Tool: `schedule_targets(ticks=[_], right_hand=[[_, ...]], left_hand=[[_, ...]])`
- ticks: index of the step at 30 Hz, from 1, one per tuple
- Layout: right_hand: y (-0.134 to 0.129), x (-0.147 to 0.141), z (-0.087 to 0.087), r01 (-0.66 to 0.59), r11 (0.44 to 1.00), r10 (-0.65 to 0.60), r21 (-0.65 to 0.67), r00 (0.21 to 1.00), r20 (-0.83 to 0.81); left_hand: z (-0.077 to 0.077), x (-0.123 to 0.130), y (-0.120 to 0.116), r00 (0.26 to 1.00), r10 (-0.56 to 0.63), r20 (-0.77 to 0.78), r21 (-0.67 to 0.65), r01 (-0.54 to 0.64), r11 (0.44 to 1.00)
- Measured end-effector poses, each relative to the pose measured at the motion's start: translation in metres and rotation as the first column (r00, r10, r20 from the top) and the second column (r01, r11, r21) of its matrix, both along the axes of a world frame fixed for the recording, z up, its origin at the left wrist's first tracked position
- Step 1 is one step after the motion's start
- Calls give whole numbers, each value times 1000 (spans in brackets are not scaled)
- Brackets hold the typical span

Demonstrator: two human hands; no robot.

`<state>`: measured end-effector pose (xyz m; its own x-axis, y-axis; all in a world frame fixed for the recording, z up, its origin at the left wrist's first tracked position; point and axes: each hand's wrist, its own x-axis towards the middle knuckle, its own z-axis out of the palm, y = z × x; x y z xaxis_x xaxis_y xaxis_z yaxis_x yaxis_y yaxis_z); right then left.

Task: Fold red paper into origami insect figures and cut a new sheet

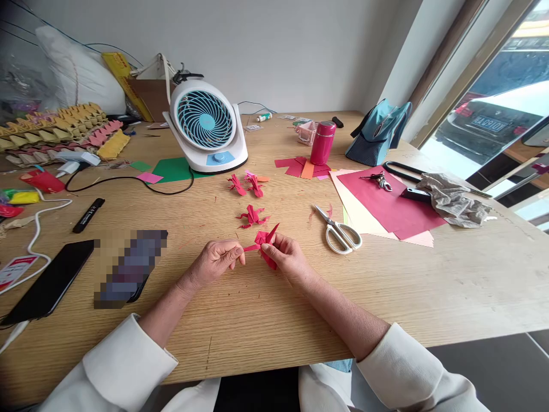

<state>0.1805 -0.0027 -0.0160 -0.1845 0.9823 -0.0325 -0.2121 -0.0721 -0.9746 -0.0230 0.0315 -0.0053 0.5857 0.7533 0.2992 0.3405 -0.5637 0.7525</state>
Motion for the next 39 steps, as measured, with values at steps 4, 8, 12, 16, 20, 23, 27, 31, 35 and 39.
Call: schedule_targets(ticks=[4, 8, 12, 16, 20, 23, 27, 31, 35, 39], right_hand=[[1, 0, -2, 19, 1000, -19, -16, 999, -29], [5, 4, -4, 119, 993, -119, -18, 993, -24], [6, 4, -7, 142, 990, -143, 23, 989, 25], [6, -1, -12, 120, 990, -125, 70, 990, 73], [8, -4, -15, 122, 989, -129, 77, 987, 94], [8, -5, -15, 124, 988, -132, 90, 987, 87], [8, -8, -13, 83, 996, -82, 27, 996, -21], [11, -9, -13, 123, 992, -122, 19, 992, -8], [12, -14, -16, 152, 981, -171, 119, 970, 172], [8, -20, -16, 113, 984, -145, 140, 958, 246]], left_hand=[[-2, -3, 3, 999, 39, 0, -46, -39, 998], [-5, -5, 6, 993, 103, 54, -78, -98, 992], [-4, 0, 3, 974, 188, 127, -57, -182, 982], [-2, 7, 0, 980, 167, 104, 55, -173, 983], [-3, 8, 0, 980, 178, 91, 121, -189, 974], [-4, 5, 2, 981, 179, 78, 81, -185, 979], [-2, 0, 2, 985, 156, 75, -20, -155, 988], [3, -2, 3, 979, 180, 95, -81, -173, 982], [-5, 3, 5, 984, 144, 109, -163, -125, 979], [-20, 8, 7, 981, 159, 108, -191, -137, 972]])
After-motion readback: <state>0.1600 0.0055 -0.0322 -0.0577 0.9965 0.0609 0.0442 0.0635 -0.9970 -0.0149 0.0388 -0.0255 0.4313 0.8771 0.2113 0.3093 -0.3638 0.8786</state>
